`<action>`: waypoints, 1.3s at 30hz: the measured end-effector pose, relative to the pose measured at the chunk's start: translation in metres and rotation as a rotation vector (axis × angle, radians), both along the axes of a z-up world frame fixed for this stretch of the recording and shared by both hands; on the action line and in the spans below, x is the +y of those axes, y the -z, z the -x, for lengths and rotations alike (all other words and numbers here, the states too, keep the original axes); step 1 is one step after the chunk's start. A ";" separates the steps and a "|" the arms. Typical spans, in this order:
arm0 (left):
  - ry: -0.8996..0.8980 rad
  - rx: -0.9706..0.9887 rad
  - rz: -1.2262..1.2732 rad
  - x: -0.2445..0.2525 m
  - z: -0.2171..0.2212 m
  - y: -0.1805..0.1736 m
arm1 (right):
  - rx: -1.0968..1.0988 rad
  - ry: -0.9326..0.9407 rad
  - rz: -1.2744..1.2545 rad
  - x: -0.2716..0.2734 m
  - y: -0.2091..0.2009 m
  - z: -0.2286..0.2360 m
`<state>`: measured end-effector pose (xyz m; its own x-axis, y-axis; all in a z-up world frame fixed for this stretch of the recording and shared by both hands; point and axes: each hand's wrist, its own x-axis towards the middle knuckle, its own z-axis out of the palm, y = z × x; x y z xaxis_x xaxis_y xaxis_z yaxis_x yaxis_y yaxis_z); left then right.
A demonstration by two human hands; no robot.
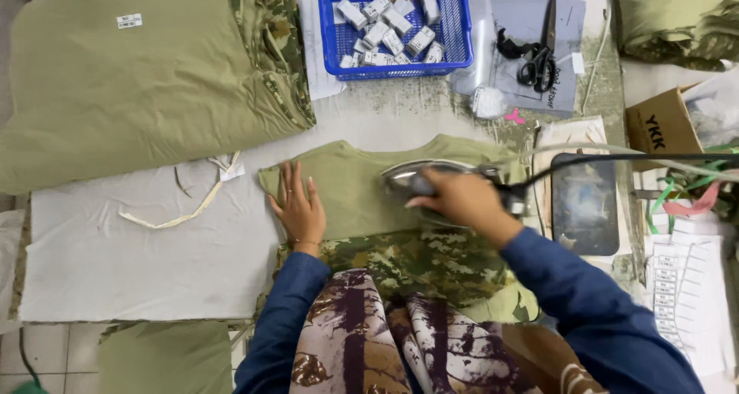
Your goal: The person places small white labels onto the back of a green t-shirt and presses them with a steam iron. The person repeats this process for multiple shirts, smoothing the fabric and ensuring the labels are securely attached.
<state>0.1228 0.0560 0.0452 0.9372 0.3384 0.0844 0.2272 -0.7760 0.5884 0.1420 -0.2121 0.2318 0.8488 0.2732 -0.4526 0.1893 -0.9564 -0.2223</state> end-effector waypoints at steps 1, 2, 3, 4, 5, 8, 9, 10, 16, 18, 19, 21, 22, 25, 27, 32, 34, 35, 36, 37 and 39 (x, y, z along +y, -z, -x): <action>-0.012 -0.006 -0.003 0.002 0.002 0.000 | -0.006 -0.012 -0.003 0.019 0.006 -0.005; -0.035 -0.019 0.064 0.004 0.004 -0.001 | -0.043 -0.109 -0.077 0.039 0.012 -0.010; -0.055 -0.043 0.133 0.005 -0.001 -0.001 | -0.090 -0.205 -0.148 0.057 0.017 -0.020; -0.064 -0.059 0.134 0.004 -0.004 -0.001 | -0.104 -0.216 -0.146 0.061 0.016 -0.025; -0.073 -0.064 0.188 0.007 -0.001 -0.002 | -0.075 -0.200 -0.135 0.069 0.016 -0.025; -0.060 -0.064 0.237 0.012 0.001 -0.004 | -0.028 -0.077 -0.082 0.055 0.015 -0.030; -0.021 -0.037 0.232 0.012 0.003 -0.004 | 0.005 0.051 -0.041 0.043 0.015 -0.029; -0.024 -0.040 0.235 0.010 0.005 -0.001 | 0.003 0.048 -0.038 0.017 0.021 -0.027; -0.044 0.035 -0.102 0.005 -0.002 0.015 | -0.087 0.639 0.016 -0.177 0.059 -0.011; -0.066 -0.022 -0.177 0.005 -0.005 0.026 | -0.113 0.918 0.071 -0.225 0.048 -0.001; -0.061 -0.027 -0.178 0.005 -0.005 0.027 | -0.116 0.924 0.068 -0.244 0.055 0.007; -0.066 -0.040 -0.150 0.006 -0.006 0.028 | -0.247 1.032 -0.015 -0.281 0.071 0.023; -0.062 -0.043 -0.153 0.005 -0.007 0.029 | -0.248 1.036 -0.019 -0.285 0.075 0.027; -0.047 -0.014 -0.069 0.010 -0.004 0.027 | -0.280 1.062 0.023 -0.277 0.082 0.037; -0.006 0.060 0.038 0.012 -0.003 0.018 | -0.362 0.884 0.508 -0.252 0.070 0.039; 0.341 -0.092 -0.122 -0.028 0.060 -0.021 | -0.319 0.142 -0.045 -0.063 0.099 0.100; 0.522 -0.207 -0.080 -0.045 0.094 -0.028 | 0.148 -0.073 -0.399 -0.011 0.111 0.139; 0.652 0.098 0.007 -0.056 0.110 -0.035 | 0.132 -0.056 -0.403 -0.015 0.150 0.138; 0.778 0.402 0.096 -0.067 0.126 -0.043 | 0.116 -0.039 -0.408 -0.018 0.190 0.136; 0.772 0.400 0.101 -0.066 0.122 -0.018 | 0.117 -0.046 -0.404 -0.020 0.166 0.124; 1.042 0.091 -0.098 -0.063 0.119 0.033 | 0.624 0.384 -0.730 -0.022 0.123 0.108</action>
<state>0.0035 -0.0068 0.0122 0.7649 -0.6439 -0.0174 -0.5403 -0.6561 0.5269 0.0338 -0.2340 0.1091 0.6083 0.4179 -0.6748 -0.4482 -0.5207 -0.7266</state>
